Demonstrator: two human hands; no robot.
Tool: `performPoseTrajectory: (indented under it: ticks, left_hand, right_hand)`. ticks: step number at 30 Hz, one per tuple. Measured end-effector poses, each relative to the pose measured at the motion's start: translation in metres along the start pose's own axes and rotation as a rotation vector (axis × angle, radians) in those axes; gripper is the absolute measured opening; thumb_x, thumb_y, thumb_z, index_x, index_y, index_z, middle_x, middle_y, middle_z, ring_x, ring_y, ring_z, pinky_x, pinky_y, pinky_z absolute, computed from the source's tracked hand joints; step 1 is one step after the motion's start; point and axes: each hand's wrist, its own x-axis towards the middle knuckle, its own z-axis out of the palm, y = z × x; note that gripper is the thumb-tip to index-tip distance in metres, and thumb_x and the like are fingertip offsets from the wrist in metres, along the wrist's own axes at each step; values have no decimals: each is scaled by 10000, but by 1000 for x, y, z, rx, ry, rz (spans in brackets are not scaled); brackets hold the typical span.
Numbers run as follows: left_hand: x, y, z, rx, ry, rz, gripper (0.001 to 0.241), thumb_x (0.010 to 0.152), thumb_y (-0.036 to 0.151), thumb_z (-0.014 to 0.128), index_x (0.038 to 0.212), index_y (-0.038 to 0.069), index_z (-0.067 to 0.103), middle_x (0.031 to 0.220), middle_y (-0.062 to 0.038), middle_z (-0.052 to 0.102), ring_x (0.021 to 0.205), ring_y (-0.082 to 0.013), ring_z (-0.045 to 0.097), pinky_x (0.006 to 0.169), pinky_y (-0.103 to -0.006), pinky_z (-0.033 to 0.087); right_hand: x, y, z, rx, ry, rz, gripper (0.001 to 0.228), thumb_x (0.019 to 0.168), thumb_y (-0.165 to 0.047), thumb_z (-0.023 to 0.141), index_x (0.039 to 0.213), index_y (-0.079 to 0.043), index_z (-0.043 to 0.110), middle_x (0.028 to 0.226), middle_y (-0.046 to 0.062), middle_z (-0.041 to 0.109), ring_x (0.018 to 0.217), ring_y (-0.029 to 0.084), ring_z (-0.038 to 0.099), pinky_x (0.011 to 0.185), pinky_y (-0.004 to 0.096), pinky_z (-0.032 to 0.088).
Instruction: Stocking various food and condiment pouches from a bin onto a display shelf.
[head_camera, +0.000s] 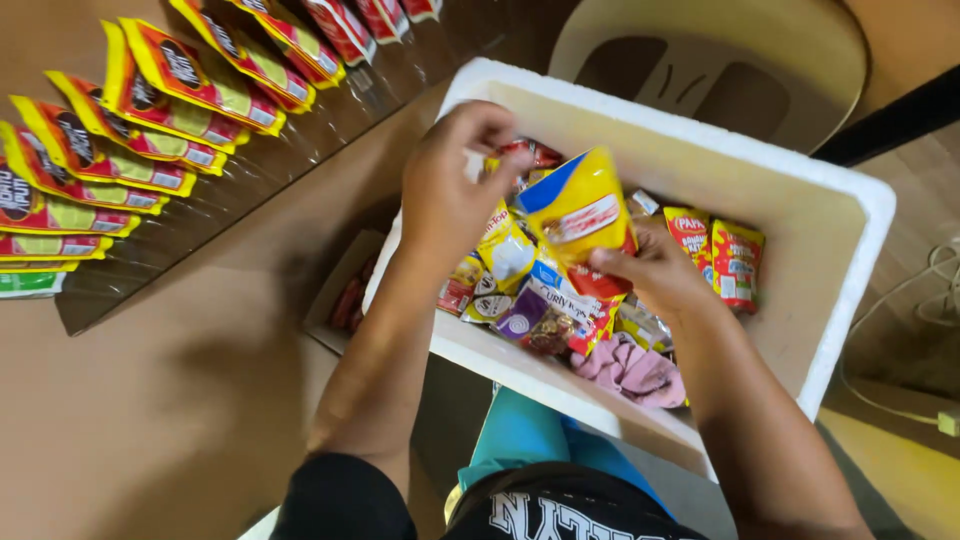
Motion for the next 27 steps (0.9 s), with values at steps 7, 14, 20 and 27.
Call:
performPoseTrajectory:
  ticks: [7,14,20,27]
  left_hand:
    - [-47,-47,62,-745,-16,-470,371,1066,336,555,1274,51,669,1121,15,732,1015,-69,657,882,-250,519]
    - [-22,-87,90,-688,103,-470,218,972,131,709,1133,-12,677,951,-21,706,851,-83,634,772,-259,539]
    - [40,-135,83,-636,192,-460,209,954,92,704,1135,-12,694,953,-27,722,863,-101,668,770,-276,551]
    - [124,-193,110,-543,394,-360,406,914,62,731,1307,10,644,1081,-118,757,962,-145,713,865,-289,571]
  right_hand:
    - [31,23,21,244,205,-158,394,948,-212,726,1283,-13,663,1163,86,748,1005,173,731,917,365,599]
    - [74,10,20,203,218,-290,367,1010,-218,655,1323,-28,628,1209,74,680,1061,153,680,929,312,563]
    - [136,-19,10,-306,374,-530,226,977,-52,759,1177,44,713,1102,87,659,966,122,628,835,262,513]
    - [227,-64,22,-459,661,-666,207,884,15,806,1071,43,722,965,95,736,864,131,750,734,264,607]
